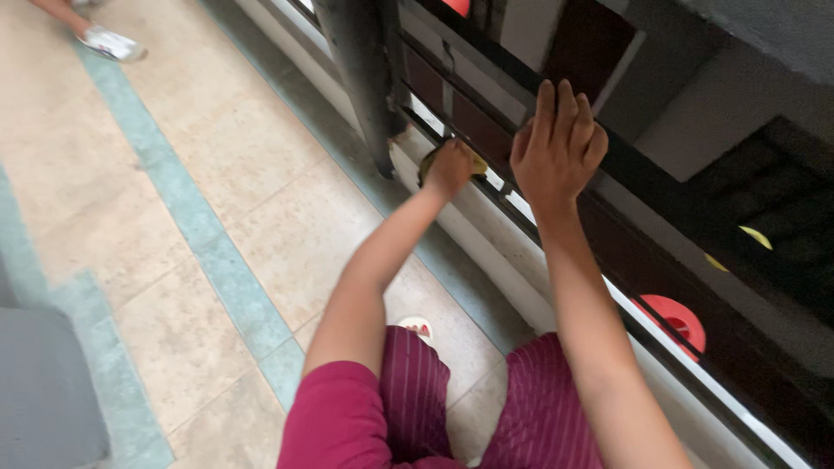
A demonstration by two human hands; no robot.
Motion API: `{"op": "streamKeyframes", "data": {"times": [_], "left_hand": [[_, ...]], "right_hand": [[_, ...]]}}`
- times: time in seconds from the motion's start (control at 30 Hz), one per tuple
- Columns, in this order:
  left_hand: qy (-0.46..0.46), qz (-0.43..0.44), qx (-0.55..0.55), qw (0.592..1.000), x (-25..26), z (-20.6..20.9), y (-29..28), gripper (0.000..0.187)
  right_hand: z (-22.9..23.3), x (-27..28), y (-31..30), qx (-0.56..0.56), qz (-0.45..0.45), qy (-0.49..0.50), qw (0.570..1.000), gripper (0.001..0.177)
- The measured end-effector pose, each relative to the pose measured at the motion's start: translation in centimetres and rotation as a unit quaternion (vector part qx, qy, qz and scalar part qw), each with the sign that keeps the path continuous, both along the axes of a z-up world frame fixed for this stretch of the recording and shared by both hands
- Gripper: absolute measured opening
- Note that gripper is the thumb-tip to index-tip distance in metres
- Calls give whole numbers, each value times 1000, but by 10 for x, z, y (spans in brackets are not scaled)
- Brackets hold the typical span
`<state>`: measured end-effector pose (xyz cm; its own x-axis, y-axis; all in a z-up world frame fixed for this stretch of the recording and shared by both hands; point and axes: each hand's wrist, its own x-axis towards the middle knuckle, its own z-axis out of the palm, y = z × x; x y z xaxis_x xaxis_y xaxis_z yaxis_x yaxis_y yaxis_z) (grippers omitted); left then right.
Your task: The person wipes a balcony railing and a hanging decorative lantern with a cloth, then wipes the outer surface of a potted plant.
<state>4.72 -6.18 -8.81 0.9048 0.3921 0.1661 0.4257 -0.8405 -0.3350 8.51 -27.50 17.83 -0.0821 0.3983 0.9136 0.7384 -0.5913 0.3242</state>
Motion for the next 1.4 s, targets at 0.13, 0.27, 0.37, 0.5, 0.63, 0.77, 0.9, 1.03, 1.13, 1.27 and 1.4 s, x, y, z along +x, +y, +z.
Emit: {"op": "streamKeyframes", "data": {"times": [0.13, 0.27, 0.37, 0.5, 0.63, 0.77, 0.9, 1.03, 1.13, 1.27, 1.4], "left_hand": [[-182, 49, 77, 979, 17, -4, -19, 37], [-187, -97, 48, 976, 1, 4, -8, 31], [-60, -69, -26, 995, -2, 13, 9, 28], [-6, -45, 93, 995, 8, 14, 1, 30], [-84, 5, 90, 992, 9, 16, -17, 28], [-47, -83, -53, 994, -1, 17, -50, 26], [-266, -180, -162, 933, -7, 2, -58, 31], [-225, -155, -213, 938, -16, 10, -32, 20], [-257, -172, -212, 927, -2, 11, -42, 31], [-175, -120, -284, 935, 11, -1, -58, 25], [-207, -71, -358, 908, 20, -8, -41, 19]], "right_hand": [[7, -7, -4, -14, 5, 14, 1000, 39], [9, -10, -6, -10, 7, 20, 1000, 39], [6, -7, -7, -22, 9, 25, 999, 39], [3, -2, -3, -13, -5, -6, 1000, 35], [-1, 0, -2, -15, 3, 7, 1000, 35], [-3, 1, 3, -1, 0, -1, 1000, 33], [-5, 4, 2, -9, -17, -11, 1000, 33], [-5, 6, 1, -4, -15, -22, 1000, 38], [-7, 4, 1, -17, -15, 0, 1000, 37], [-8, 2, 3, -15, -25, 12, 999, 38], [0, -1, 8, 34, -9, -8, 999, 33]]}}
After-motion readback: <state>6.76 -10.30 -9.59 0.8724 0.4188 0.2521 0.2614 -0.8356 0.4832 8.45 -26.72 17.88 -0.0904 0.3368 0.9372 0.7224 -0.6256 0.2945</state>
